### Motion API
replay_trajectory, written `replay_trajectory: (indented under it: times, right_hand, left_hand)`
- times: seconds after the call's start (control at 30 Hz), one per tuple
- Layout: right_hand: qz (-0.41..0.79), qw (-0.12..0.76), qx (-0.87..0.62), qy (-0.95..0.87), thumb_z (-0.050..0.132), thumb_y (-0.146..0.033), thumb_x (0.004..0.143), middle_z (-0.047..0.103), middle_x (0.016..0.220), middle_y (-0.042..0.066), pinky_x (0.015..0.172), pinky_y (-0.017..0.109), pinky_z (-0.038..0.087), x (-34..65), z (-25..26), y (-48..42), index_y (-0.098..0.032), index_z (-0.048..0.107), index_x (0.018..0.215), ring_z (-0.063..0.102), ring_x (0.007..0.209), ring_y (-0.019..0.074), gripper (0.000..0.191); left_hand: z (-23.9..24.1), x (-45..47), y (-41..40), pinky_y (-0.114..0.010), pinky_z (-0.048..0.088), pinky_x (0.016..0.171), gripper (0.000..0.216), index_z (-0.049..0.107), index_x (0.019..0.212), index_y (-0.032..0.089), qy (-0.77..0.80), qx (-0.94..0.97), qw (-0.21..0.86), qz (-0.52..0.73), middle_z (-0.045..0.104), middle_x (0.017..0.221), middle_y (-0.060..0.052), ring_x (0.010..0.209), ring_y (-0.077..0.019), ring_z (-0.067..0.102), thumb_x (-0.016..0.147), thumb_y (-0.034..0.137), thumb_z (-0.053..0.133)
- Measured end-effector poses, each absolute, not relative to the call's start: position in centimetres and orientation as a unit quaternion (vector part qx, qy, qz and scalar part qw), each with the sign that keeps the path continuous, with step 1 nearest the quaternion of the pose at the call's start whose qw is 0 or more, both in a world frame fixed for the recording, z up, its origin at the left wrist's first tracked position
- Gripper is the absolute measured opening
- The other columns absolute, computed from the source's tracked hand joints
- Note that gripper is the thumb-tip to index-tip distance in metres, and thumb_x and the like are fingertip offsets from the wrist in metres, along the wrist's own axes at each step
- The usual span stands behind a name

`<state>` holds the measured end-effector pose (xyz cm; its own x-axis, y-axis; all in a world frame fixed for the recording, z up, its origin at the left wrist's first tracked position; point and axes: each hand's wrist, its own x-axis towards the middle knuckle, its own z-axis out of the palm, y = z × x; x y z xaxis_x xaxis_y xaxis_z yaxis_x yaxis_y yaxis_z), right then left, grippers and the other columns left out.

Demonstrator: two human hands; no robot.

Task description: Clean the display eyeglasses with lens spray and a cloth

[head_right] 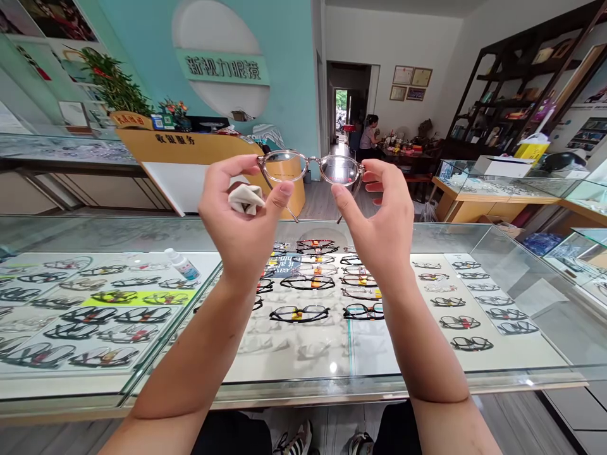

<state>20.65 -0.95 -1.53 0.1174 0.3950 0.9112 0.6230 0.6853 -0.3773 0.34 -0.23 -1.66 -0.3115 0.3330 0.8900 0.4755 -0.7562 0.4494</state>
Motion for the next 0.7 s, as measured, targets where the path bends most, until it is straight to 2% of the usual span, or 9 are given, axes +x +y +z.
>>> replay_trajectory:
  times: [0.23,0.47,0.7]
  right_hand:
    - [-0.094,0.641,-0.382,-0.659,0.074,-0.054,0.099,0.074,0.126,0.008,0.092,0.048,0.063,20.7,-1.38,-1.07,-0.033,0.063,0.138,0.072,0.112,0.0266,0.045]
    - [-0.087,0.657,-0.377,-0.647,0.077,-0.05,0.097,0.072,0.133,0.01,0.091,0.051,0.063,20.71,-0.94,-1.64,-0.03,0.067,0.138,0.072,0.113,0.0289,0.047]
    - [-0.108,0.653,-0.364,-0.656,0.069,-0.047,0.102,0.073,0.133,0.009,0.095,0.056,0.064,20.93,-0.93,-1.81,-0.036,0.066,0.145,0.071,0.118,0.0312,0.044]
  left_hand:
    - [-1.74,0.32,-0.05,-0.032,0.055,0.06,0.047,0.07,0.124,0.03,-0.346,-0.592,0.031,-0.727,0.073,0.119,-0.008,0.086,-0.0186,0.068,0.091,0.058,0.087]
    - [-1.53,0.39,-0.12,-0.033,0.055,0.059,0.047,0.073,0.118,0.031,-0.35,-0.59,-0.011,-0.727,0.075,0.117,-0.008,0.081,-0.018,0.066,0.086,0.061,0.091]
    - [-1.46,0.06,0.17,-0.032,0.056,0.062,0.051,0.074,0.117,0.029,-0.343,-0.594,-0.02,-0.727,0.077,0.114,-0.008,0.088,-0.0194,0.07,0.084,0.063,0.092]
